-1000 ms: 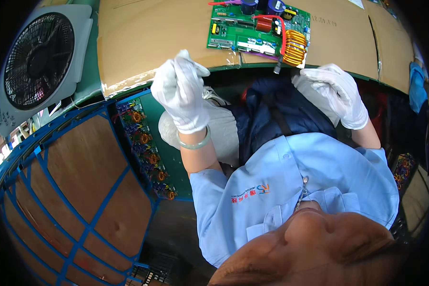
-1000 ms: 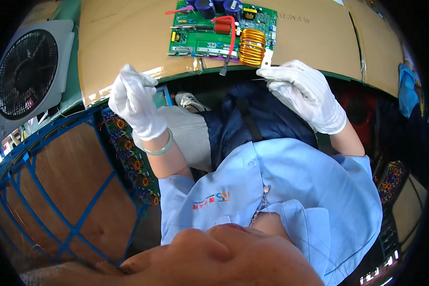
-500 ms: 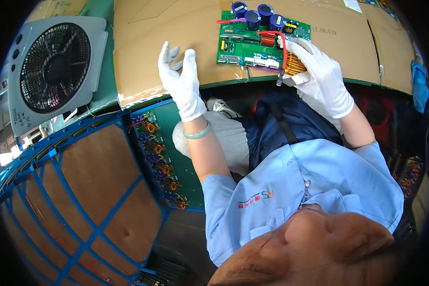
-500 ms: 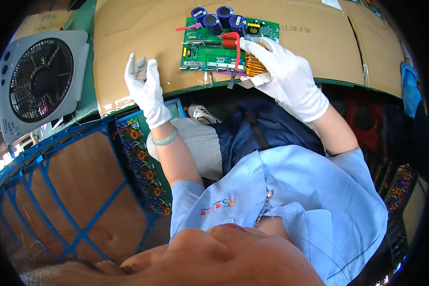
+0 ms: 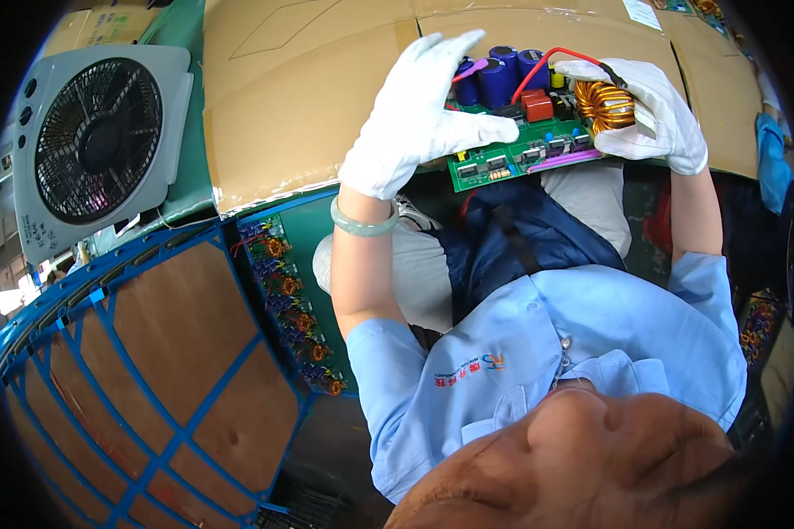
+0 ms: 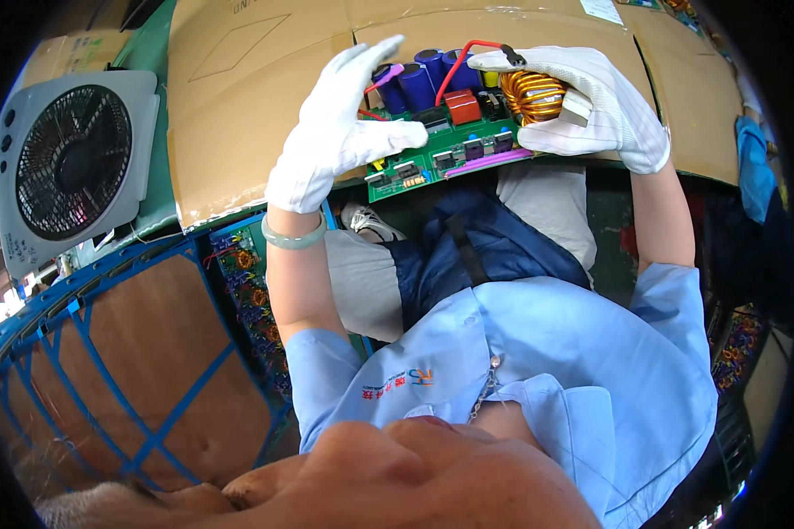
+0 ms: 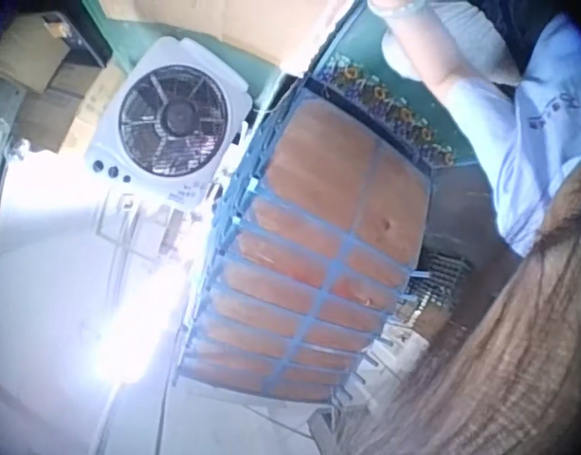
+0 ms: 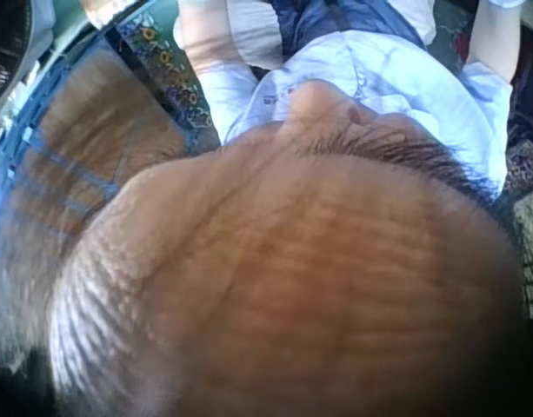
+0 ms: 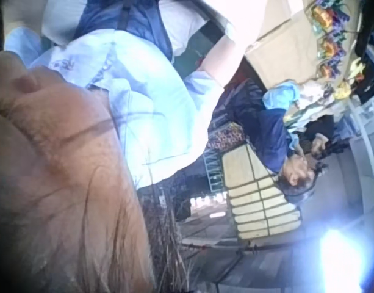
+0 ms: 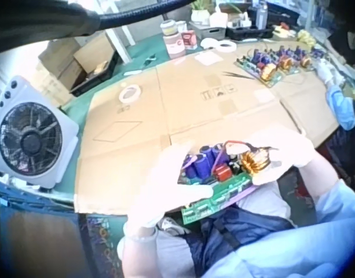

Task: The person repeatedly picks up green circuit boards, flips them over, and wipes the solder side with a white cloth. They handle the boards one at a time, moving them between a tray and a cardboard surface while wearing white gloves.

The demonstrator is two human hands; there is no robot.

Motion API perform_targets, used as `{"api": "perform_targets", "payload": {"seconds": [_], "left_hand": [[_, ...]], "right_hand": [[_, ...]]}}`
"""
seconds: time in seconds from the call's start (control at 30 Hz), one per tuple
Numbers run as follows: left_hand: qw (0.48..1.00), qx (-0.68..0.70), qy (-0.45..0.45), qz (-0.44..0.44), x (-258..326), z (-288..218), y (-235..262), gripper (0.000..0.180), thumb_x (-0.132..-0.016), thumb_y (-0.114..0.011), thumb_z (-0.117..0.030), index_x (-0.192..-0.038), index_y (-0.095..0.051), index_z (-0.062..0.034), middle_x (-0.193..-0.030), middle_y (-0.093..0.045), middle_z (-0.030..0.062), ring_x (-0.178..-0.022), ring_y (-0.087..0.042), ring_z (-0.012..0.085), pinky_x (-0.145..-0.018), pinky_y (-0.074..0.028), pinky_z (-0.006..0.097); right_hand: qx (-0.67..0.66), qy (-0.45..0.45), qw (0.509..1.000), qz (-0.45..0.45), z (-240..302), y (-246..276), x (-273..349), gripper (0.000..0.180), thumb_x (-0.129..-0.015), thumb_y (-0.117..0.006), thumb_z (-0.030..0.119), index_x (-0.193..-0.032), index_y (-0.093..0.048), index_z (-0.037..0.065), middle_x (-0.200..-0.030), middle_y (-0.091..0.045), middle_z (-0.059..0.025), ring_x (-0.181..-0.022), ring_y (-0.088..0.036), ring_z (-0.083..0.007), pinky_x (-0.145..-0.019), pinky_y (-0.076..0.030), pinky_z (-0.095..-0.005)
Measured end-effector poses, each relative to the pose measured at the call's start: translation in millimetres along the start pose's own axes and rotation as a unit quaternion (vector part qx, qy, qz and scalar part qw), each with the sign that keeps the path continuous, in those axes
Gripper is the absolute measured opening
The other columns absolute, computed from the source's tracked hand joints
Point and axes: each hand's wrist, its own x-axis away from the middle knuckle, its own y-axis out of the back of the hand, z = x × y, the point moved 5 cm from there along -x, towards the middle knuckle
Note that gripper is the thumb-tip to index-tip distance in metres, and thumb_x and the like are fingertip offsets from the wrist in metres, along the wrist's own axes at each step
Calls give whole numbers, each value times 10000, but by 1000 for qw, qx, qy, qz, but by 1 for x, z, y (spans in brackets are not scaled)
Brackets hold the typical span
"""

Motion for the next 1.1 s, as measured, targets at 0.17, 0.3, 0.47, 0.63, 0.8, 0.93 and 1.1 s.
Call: {"api": "perform_targets", "payload": {"seconds": [0.17, 0.3, 0.47, 0.63, 0.8, 0.93, 1.1], "left_hand": [[999, 24, -39, 5, -12, 2, -7, 829, -622, -809, -637, -1160, -674, -21, -1124, -680, 194, -1090, -622, 357, -963, -484, 421], [997, 25, -62, -36, -13, 2, -9, 712, -674, -807, -575, -1089, -699, -7, -1018, -709, 170, -989, -657, 335, -888, -511, 394], [998, 7, -55, -33, -15, 5, -11, 666, -700, -801, -549, -1078, -707, -9, -991, -717, 153, -981, -663, 313, -867, -517, 377], [992, 113, 56, 21, -12, 18, -12, 505, -837, -747, -407, -1195, -688, -57, -1110, -706, 123, -1043, -644, 251, -933, -493, 347], [926, 346, 138, 55, -7, 37, -7, 434, -934, -661, -212, -1342, -603, -74, -1300, -638, 110, -1248, -554, 224, -1086, -388, 349], [961, 260, 66, 73, 5, 24, -1, 559, -878, -713, -209, -1392, -548, -64, -1406, -560, 121, -1369, -450, 248, -1144, -318, 380], [963, 255, 55, 65, 9, 22, -12, 618, -783, -787, -115, -1356, -571, -37, -1450, -519, 112, -1379, -436, 254, -1146, -314, 377]], "right_hand": [[-10, 4, 1000, -13, -3, 2, -2, 720, -643, -882, 321, -1250, -624, 34, -1192, -665, -175, -1107, -636, -351, -982, -482, -393], [-50, -39, 997, 38, -9, 2, -7, 696, -660, -866, 317, -1250, -627, 35, -1206, -665, -170, -1105, -641, -350, -979, -487, -390], [-149, -55, 985, 69, 7, 4, -31, 653, -703, -816, 344, -1244, -635, 26, -1211, -675, -157, -1083, -665, -333, -969, -503, -380], [-167, -61, 982, 61, 9, 3, -35, 661, -710, -788, 373, -1249, -634, 22, -1204, -683, -144, -1088, -669, -319, -977, -501, -368], [-127, -46, 990, 43, 5, 4, -26, 688, -691, -733, 434, -1232, -643, 19, -1178, -685, -157, -1029, -682, -330, -935, -506, -378], [-51, -67, 995, 49, -13, -6, -3, 684, -652, -814, 347, -1237, -633, 41, -1213, -661, -153, -1085, -640, -333, -983, -474, -396], [-20, -90, 994, 52, -18, -11, 10, 758, -604, -893, 301, -1263, -613, 50, -1251, -631, -152, -1162, -594, -331, -1021, -446, -407]]}}
